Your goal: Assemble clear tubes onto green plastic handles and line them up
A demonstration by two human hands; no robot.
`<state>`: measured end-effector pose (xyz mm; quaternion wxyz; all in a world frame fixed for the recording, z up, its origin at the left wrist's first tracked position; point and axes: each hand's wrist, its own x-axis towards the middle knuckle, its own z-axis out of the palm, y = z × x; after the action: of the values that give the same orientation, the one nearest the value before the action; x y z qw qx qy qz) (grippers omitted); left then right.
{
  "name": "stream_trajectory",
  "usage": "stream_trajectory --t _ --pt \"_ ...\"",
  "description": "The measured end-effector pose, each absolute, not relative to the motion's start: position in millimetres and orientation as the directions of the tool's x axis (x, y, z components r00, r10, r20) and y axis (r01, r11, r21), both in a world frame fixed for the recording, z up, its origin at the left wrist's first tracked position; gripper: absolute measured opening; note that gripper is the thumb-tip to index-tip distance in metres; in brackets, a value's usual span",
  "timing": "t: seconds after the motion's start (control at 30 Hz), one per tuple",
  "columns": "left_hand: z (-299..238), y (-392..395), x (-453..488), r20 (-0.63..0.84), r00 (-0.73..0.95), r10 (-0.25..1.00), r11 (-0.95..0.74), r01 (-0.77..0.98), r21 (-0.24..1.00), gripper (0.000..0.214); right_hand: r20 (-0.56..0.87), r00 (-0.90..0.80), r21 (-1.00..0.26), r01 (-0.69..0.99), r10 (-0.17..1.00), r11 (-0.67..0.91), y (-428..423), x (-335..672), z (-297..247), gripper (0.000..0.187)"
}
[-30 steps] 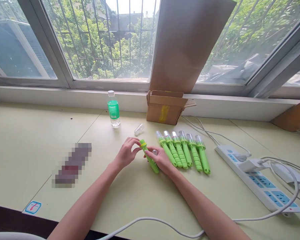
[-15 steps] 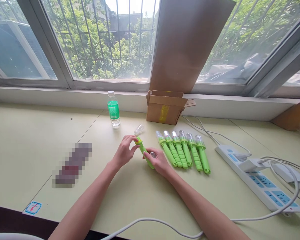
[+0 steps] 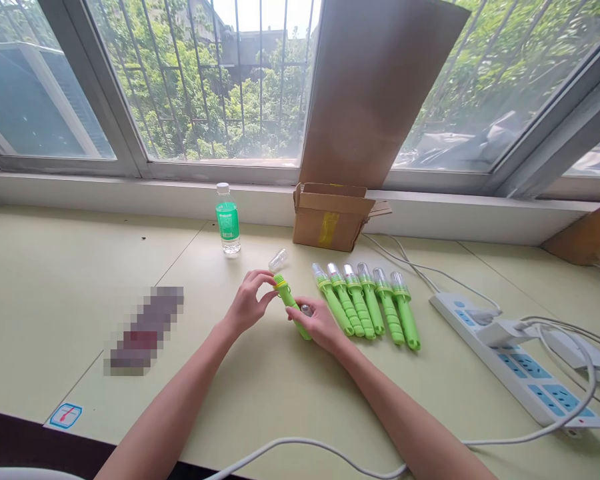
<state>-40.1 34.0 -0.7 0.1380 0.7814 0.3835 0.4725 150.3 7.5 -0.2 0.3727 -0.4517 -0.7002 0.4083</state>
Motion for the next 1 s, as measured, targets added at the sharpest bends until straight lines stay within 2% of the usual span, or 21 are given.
stream_trajectory --t 0.17,0.27,0.47,0.8,1.0 --pt "-3.3 34.0 -38.3 0.644 0.227 0.731 -0.659 0.478 0.580 0.008 0.163 -0.270 -0.901 0.351 0.949 0.254 9.2 149.0 -6.0 0.024" --pt "-3.4 33.6 -37.8 0.644 0.222 0.732 -0.657 0.482 0.580 0.009 0.196 -0.200 -0.900 0.353 0.960 0.257 10.8 147.3 -12.8 0.037" --pt "-2.7 34.6 -39.3 0.625 0.255 0.738 -0.662 0.455 0.596 0.013 0.237 -0.230 -0.900 0.315 0.944 0.302 10.7 148.9 -12.9 0.022" --pt "-2.6 34.3 -38.9 0.583 0.249 0.773 -0.626 0.444 0.641 0.008 0.216 -0.236 -0.886 0.361 0.947 0.292 10.6 147.2 -14.8 0.028" --pt "4.5 28.1 -38.7 0.583 0.335 0.740 -0.672 0.413 0.615 0.027 0.146 -0.310 -0.934 0.269 0.940 0.234 9.8 151.2 -6.9 0.024"
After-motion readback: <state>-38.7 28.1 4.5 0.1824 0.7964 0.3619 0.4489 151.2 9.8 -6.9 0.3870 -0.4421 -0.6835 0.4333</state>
